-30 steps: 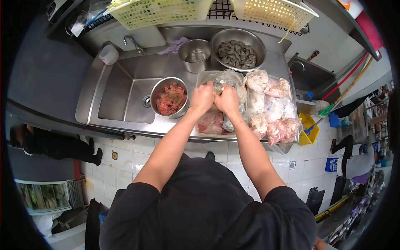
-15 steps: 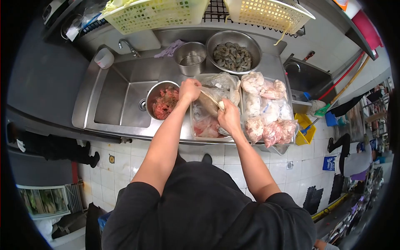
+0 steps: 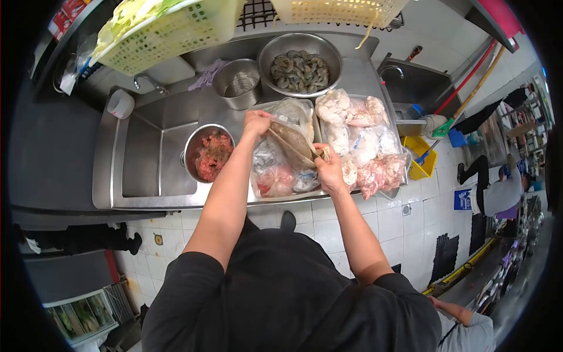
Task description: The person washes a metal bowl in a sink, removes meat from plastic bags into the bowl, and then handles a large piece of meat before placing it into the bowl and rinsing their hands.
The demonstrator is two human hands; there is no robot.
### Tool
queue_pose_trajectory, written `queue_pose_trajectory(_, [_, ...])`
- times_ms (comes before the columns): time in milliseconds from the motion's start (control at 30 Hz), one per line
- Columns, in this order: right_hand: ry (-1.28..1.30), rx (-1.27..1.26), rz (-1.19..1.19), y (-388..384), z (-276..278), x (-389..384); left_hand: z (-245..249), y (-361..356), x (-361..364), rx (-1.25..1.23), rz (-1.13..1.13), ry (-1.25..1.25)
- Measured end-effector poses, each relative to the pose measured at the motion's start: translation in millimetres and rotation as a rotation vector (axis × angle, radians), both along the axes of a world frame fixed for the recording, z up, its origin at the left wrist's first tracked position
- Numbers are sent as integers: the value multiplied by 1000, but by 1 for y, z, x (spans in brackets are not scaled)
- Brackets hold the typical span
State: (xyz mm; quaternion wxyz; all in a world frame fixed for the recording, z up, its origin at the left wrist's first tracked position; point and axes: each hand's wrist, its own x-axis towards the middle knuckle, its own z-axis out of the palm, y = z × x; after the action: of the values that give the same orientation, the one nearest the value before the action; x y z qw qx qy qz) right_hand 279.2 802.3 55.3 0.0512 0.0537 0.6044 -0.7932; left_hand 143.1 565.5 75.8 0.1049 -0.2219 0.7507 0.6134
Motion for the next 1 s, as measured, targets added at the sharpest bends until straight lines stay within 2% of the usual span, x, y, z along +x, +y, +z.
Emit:
queue_pose_trajectory(67, [-27,-54,-15,3,-13,-6,-10,2,-6,95,26,-40])
queue_pose_trajectory(133, [-68,-145,-22,5,-25,-10,-19,-2,-10,309,74,-139])
queue_pose_trajectory(167, [-64,-147,-25,6,-24,-11,-33,-5,-13,308,70,-135])
queue_pose_trajectory(233, [-114,-185,-28,6,-19,-14,-64,-9,-21,642,330,-258])
queue_pose_trajectory(367, [-224,-333,-103,5,-7,-19,-114,-15,-28,771,316,-205])
queue_pose_trajectory(400, [-274,-331,-126,7,-7,-23,-70,5,-7,679,375,-127])
queue_pose_trajectory(433, [-322,-333,-150,8,-7,-27,-54,14,8,683,374,-117])
queue_pose_trajectory(467, [-308,-335,-149,7,-6,-30,-42,20,17,436,259,-105])
queue_pose_trajectory(500, [-304,-253,-178,6,-6,-30,-40,22,22,186,147,-94])
queue_pose_trajectory(567, [-299,-172,-209,6,-6,-25,-39,15,25,207,143,-110])
queue_pose_trajectory(633, [-10,202,-143,11,-1,-22,-41,3,25,375,39,-204])
queue_pose_trajectory(667, [-6,201,-136,12,13,-20,-36,4,31,358,55,-168])
queue_pose_trajectory(733, [505,777,-351,16,59,-8,-21,14,46,365,148,-124])
queue_pose_trajectory(767, [505,775,-348,21,75,-6,-18,18,52,373,227,-81])
queue_pose_trajectory(833, [323,584,187,30,102,-8,-33,18,55,398,201,-56])
queue_pose_trajectory(867, [293,663,331,30,107,-7,-59,15,49,568,198,-71])
queue_pose_trajectory(900, [296,668,325,28,103,-9,-64,17,48,739,194,-85])
queue_pose_trajectory(967, [531,1107,362,14,92,-10,-78,21,52,783,267,-142])
queue_pose_trajectory(1000, [418,1143,389,7,94,-12,-84,22,53,865,303,-217])
